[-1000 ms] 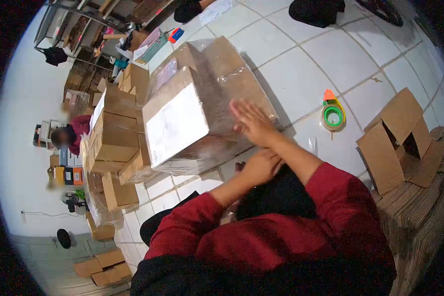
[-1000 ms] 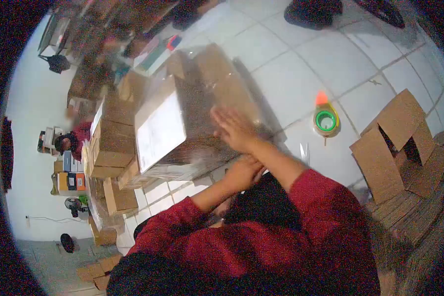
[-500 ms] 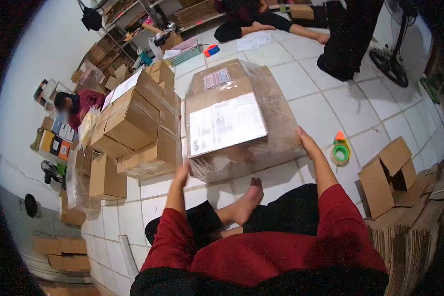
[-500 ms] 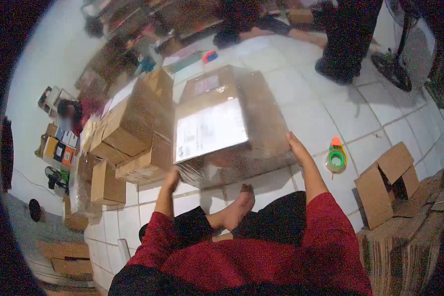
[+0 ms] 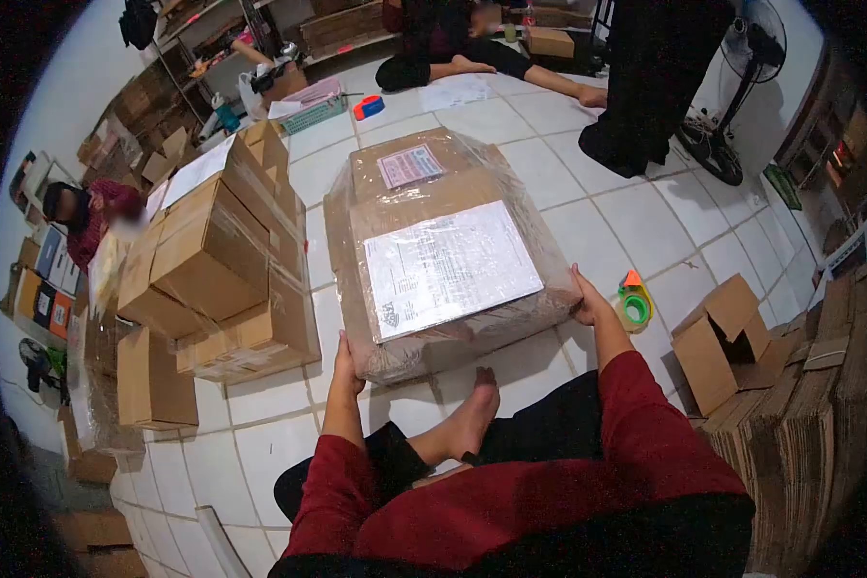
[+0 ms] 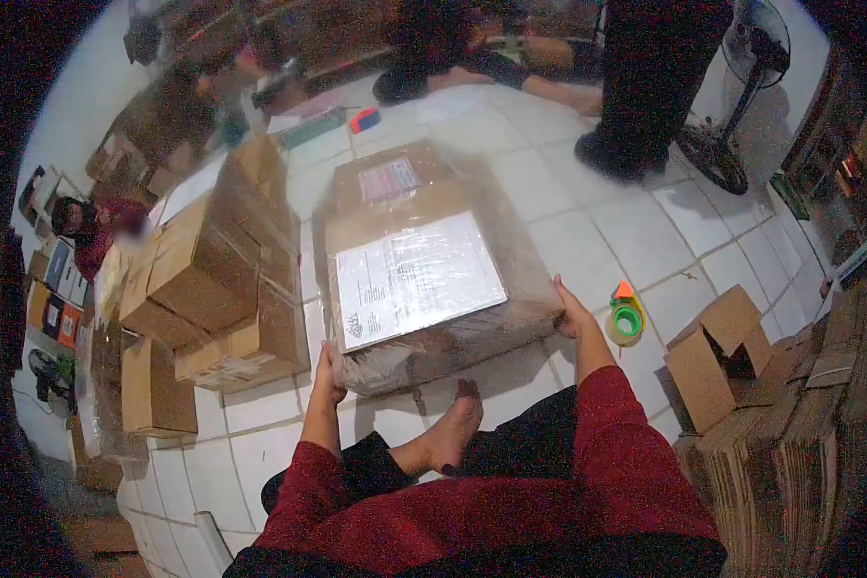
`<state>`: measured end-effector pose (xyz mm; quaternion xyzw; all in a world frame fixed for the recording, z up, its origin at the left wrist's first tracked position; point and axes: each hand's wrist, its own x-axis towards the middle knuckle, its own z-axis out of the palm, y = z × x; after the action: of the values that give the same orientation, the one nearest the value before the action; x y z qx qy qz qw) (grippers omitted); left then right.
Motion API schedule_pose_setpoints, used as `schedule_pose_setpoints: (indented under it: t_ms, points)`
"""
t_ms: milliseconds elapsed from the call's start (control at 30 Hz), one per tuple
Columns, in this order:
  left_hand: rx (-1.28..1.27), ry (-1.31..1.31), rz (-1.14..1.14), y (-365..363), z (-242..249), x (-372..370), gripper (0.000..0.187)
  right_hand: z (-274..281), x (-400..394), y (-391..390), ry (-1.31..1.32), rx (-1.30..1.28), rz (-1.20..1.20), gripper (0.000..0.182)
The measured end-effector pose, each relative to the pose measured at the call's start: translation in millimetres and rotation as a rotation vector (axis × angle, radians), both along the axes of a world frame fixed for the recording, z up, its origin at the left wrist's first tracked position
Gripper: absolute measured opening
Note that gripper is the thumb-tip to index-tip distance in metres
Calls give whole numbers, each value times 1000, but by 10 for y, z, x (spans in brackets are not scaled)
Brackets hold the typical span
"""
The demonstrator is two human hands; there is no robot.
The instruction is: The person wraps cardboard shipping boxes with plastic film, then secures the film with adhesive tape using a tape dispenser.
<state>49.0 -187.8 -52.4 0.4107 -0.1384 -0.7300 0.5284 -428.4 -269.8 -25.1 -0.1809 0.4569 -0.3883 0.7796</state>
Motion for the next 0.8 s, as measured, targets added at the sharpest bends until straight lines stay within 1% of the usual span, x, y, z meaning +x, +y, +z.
schedule_pose_setpoints:
  t_ms: [33,100,133,167,200,233,267,300,333,367,400,467,500,567,600,667,700,767,800]
  points:
    - [12,7,0,5,-8,4,58,-31,-45,-31,7,12,0,65]
    - [9,-61,-14,15,42,2,63,-26,-146,-203,243,121,236,70]
    - [132,-154,-44,-36,60,60,63,32,-167,-368,610,31,280,73]
    - [82,-322,-23,-149,40,173,62,76,-166,-545,970,-64,318,77]
    - [37,-493,-5,-277,19,286,61,202,-97,-711,970,-58,328,77]
    - [11,-620,128,-446,131,345,61,480,67,-872,879,-234,198,77]
    - [-19,-745,263,-637,354,361,61,801,279,-1005,781,-409,67,78]
    - [-123,-630,260,-765,678,247,62,1045,485,-1058,674,-581,-69,78]
    - [-220,-505,249,-894,1008,128,63,1229,718,-1038,666,-631,-17,74]
    - [-282,-452,220,-1003,1188,20,64,1334,902,-1043,658,-680,34,70]
    - [-313,-448,185,-1065,1257,-100,65,1239,971,-1132,661,-677,33,70]
    - [-286,-555,124,-1115,1241,-346,67,961,1041,-1301,638,-838,246,65]
    - [-259,-608,96,-1116,1193,-416,68,1009,1052,-1261,640,-832,243,65]
    - [-216,-659,39,-1107,1133,-408,69,1192,1030,-1122,872,-821,308,59]
    - [-192,-679,7,-1112,1077,-348,70,1143,907,-1152,875,-814,302,59]
    - [-156,-724,-68,-1137,889,-137,71,1030,570,-1291,1136,-464,659,69]
    - [-160,-727,-70,-1163,873,-73,71,1032,518,-1314,1134,-466,654,69]
    - [-101,-763,-17,-1161,799,26,65,976,480,-1342,956,-529,244,76]
    - [-94,-767,-15,-1165,765,33,65,952,527,-1396,861,-696,87,81]
